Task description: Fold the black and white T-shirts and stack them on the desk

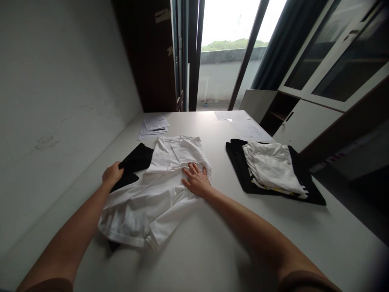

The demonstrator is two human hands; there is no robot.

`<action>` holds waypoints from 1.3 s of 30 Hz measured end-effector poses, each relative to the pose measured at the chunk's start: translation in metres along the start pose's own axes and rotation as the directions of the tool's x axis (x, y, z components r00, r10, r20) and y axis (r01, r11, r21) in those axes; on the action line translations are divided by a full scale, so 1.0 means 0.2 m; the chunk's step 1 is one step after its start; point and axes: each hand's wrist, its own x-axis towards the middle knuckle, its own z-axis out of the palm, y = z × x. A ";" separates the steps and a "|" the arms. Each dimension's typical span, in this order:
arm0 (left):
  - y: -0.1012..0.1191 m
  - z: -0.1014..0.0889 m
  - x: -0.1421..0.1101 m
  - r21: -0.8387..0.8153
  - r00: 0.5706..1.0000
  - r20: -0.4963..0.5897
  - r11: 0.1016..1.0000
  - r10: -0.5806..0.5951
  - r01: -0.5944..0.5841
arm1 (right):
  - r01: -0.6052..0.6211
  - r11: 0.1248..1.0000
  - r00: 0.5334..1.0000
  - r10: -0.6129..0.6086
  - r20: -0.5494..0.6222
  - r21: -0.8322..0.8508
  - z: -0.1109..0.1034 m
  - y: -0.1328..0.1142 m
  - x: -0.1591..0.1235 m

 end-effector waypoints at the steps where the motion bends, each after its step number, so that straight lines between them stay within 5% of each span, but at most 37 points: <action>1: -0.11 -0.02 0.03 0.037 0.998 -0.028 0.997 -0.059 0.060 | -0.008 1.000 1.000 0.008 0.005 0.004 0.00 0.01 0.00; 5: -0.42 -0.12 0.06 0.135 0.941 -0.247 0.953 -0.233 0.272 | 0.008 1.000 1.000 -0.009 0.024 0.017 -0.02 0.04 0.01; 7: -0.45 -0.17 0.02 0.148 0.893 -0.389 0.941 -0.228 0.305 | 0.039 0.999 0.999 -0.040 0.034 0.024 -0.02 0.07 0.01; 9: -0.38 -0.19 -0.05 0.155 0.896 -0.436 0.973 -0.088 0.171 | 0.068 0.997 0.997 -0.070 0.038 0.028 -0.03 0.10 0.02; 12: -0.20 -0.17 -0.20 0.019 0.942 -0.195 0.961 0.275 -0.276 | 0.067 0.997 0.998 -0.067 -0.006 0.033 -0.02 0.19 0.04; 15: -0.08 -0.10 -0.38 -0.343 0.824 0.042 0.783 0.564 -0.519 | -0.062 0.997 0.991 0.067 -0.111 0.052 -0.02 0.29 0.07; 17: -0.08 -0.05 -0.48 -0.484 0.790 0.074 0.714 0.609 -0.505 | -0.118 0.992 0.980 0.125 -0.153 0.053 -0.03 0.37 0.09; 22: -0.28 -0.03 -0.55 -0.437 0.859 0.113 0.801 0.500 -0.409 | -0.062 0.998 0.983 0.066 -0.169 0.029 -0.07 0.55 0.10; 28: -0.65 -0.10 -0.32 -0.347 0.884 0.223 0.881 0.411 -0.322 | -0.151 0.988 0.949 0.154 -0.276 0.032 -0.08 0.68 0.10; 31: -0.73 -0.13 -0.21 -0.126 0.927 0.237 0.956 0.289 -0.266 | -0.262 0.964 0.903 0.259 -0.342 0.040 -0.09 0.72 0.11; 33: -0.65 -0.14 -0.19 0.082 0.957 0.147 0.961 0.249 -0.262 | -0.301 0.953 0.886 0.294 -0.358 0.037 -0.08 0.73 0.12; 35: -0.47 -0.16 -0.23 0.161 0.943 0.018 0.930 0.332 -0.330 | -0.313 0.950 0.883 0.299 -0.362 0.021 -0.08 0.74 0.12; 37: -0.20 -0.18 -0.35 0.078 0.864 -0.083 0.867 0.497 -0.491 | -0.334 0.943 0.879 0.312 -0.359 0.001 -0.09 0.74 0.13; 39: 0.10 -0.18 -0.53 -0.085 0.719 -0.100 0.714 0.687 -0.695 | -0.396 0.918 0.864 0.367 -0.343 -0.015 -0.11 0.73 0.13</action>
